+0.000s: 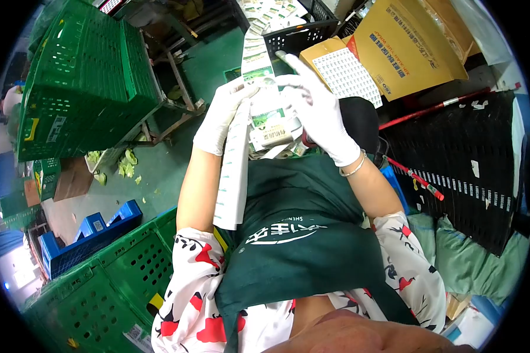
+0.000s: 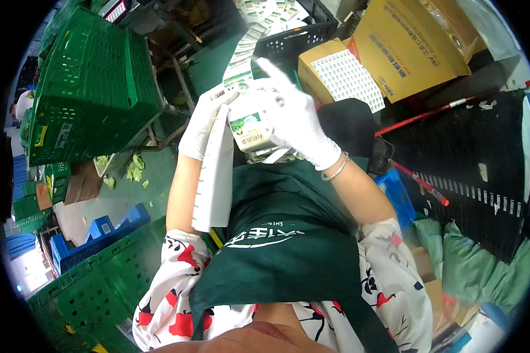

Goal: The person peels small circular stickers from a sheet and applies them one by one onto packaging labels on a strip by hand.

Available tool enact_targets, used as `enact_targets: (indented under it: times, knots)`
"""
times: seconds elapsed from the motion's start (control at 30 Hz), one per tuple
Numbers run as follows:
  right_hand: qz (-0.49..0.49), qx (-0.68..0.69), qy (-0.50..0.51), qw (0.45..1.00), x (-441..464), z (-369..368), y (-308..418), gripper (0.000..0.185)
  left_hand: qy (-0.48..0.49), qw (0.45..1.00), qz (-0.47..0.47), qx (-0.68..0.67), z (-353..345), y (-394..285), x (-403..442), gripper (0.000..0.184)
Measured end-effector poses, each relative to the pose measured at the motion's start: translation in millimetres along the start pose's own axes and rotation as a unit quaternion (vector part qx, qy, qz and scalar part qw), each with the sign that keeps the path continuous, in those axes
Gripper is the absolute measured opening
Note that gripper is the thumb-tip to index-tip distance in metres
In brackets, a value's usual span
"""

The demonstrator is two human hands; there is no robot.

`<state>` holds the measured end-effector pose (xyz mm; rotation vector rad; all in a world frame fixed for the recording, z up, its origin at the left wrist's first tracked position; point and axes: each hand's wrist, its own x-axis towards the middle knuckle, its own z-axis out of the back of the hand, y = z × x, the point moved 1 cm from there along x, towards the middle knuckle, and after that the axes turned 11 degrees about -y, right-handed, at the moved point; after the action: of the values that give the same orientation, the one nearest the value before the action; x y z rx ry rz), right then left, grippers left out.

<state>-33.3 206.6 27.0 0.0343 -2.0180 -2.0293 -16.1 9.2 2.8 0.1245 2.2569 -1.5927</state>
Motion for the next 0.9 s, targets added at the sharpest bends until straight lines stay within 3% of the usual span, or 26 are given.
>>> enact_targets:
  times: [0.07,0.13,0.33,0.37,0.47,0.5,0.57,0.67,0.73,0.8,0.83,0.9]
  knots:
    - [0.013,-0.084,-0.069,0.994,12,9,-7,0.047,0.006,0.999,-0.016,0.038,-2,2,0,0.032]
    - [0.003,-0.06,-0.09,0.994,21,9,-15,0.042,0.022,0.995,-0.059,0.071,-2,10,2,0.031]
    - [0.09,-0.227,-0.085,0.966,26,-12,-26,0.058,0.022,0.991,-0.075,0.111,-8,15,-5,0.03]
    - [0.195,-0.346,-0.134,0.908,25,-12,-22,0.066,0.022,0.99,-0.073,0.121,-7,15,-6,0.03]
    - [0.064,-0.312,-0.166,0.933,27,-9,-26,0.07,0.017,0.992,-0.082,0.096,-7,14,-10,0.028]
    - [-0.043,-0.182,-0.082,0.979,28,-7,-26,0.068,0.016,0.993,-0.072,0.097,-8,12,-10,0.028]
    - [-0.041,-0.122,-0.034,0.991,16,-3,-13,0.066,0.01,0.994,-0.053,0.096,-9,5,-12,0.027]
    - [-0.035,-0.079,0.054,0.995,-4,2,8,0.054,-0.001,0.998,-0.014,-0.054,-1,6,1,0.03]
    - [-0.052,-0.111,0.072,0.99,-9,5,13,0.039,-0.005,1.0,-0.01,-0.013,-4,-1,-2,0.029]
    - [-0.03,-0.092,-0.023,0.995,-1,11,-2,0.03,0.007,0.999,-0.035,0.036,-4,0,3,0.029]
    - [-0.083,-0.053,-0.045,0.994,4,18,-6,0.02,-0.006,0.997,-0.015,0.071,-4,0,1,0.029]
    - [-0.104,-0.027,-0.026,0.994,14,20,0,0.019,0.013,0.994,-0.058,0.092,-7,3,1,0.03]
